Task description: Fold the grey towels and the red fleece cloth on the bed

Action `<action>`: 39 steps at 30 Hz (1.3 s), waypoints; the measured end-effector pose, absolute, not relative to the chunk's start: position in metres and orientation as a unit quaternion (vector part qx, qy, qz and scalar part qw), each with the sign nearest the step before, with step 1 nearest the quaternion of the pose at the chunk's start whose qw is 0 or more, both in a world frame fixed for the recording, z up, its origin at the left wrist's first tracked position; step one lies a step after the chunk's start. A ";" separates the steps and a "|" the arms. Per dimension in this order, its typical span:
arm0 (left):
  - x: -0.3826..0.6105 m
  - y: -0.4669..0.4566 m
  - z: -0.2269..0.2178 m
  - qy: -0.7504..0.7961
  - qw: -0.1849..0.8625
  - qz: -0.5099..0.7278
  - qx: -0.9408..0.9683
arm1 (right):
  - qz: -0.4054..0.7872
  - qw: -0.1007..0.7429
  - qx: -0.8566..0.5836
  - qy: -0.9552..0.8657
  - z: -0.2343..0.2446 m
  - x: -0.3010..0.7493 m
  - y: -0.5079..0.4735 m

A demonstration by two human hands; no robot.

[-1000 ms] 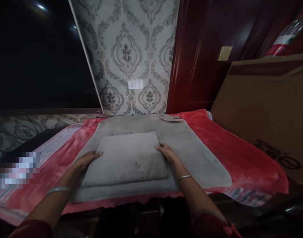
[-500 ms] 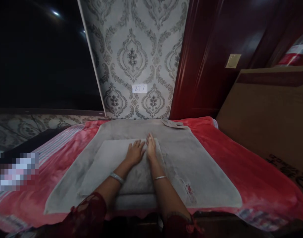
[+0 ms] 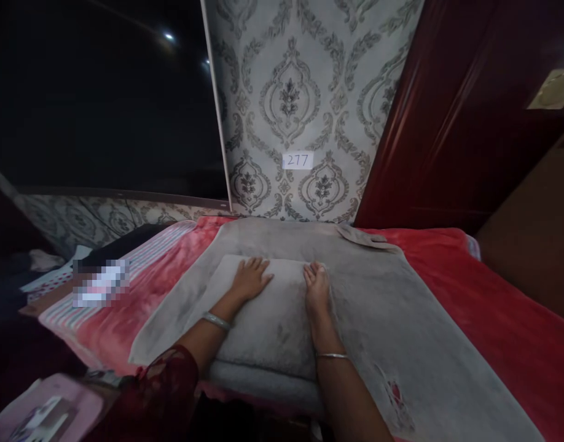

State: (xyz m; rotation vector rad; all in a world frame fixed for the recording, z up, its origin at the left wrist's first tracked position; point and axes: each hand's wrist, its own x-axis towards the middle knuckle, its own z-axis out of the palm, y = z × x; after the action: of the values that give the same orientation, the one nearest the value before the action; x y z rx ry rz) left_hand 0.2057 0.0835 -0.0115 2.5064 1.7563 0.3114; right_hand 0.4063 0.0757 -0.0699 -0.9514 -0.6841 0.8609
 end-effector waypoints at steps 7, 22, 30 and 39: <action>0.114 0.094 -0.005 0.652 0.047 0.090 0.752 | 0.404 0.752 -0.437 -0.282 -0.062 0.400 0.075; 0.188 0.062 -0.002 0.573 -0.018 0.040 0.819 | 0.080 0.295 -0.691 -0.655 -0.012 0.385 0.048; 0.190 0.058 -0.010 0.572 -0.033 0.043 0.818 | 0.051 0.141 -0.727 -0.670 -0.013 0.396 0.035; 0.193 0.053 0.000 0.563 -0.026 0.047 0.824 | 0.068 0.117 -0.706 -0.695 -0.010 0.417 -0.047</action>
State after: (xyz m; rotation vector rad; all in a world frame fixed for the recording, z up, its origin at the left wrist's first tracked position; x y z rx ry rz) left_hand 0.1928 0.0530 -0.0002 2.6330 1.7997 0.1489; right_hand 0.4165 -0.0466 -0.0102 -2.0674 -2.0344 0.1995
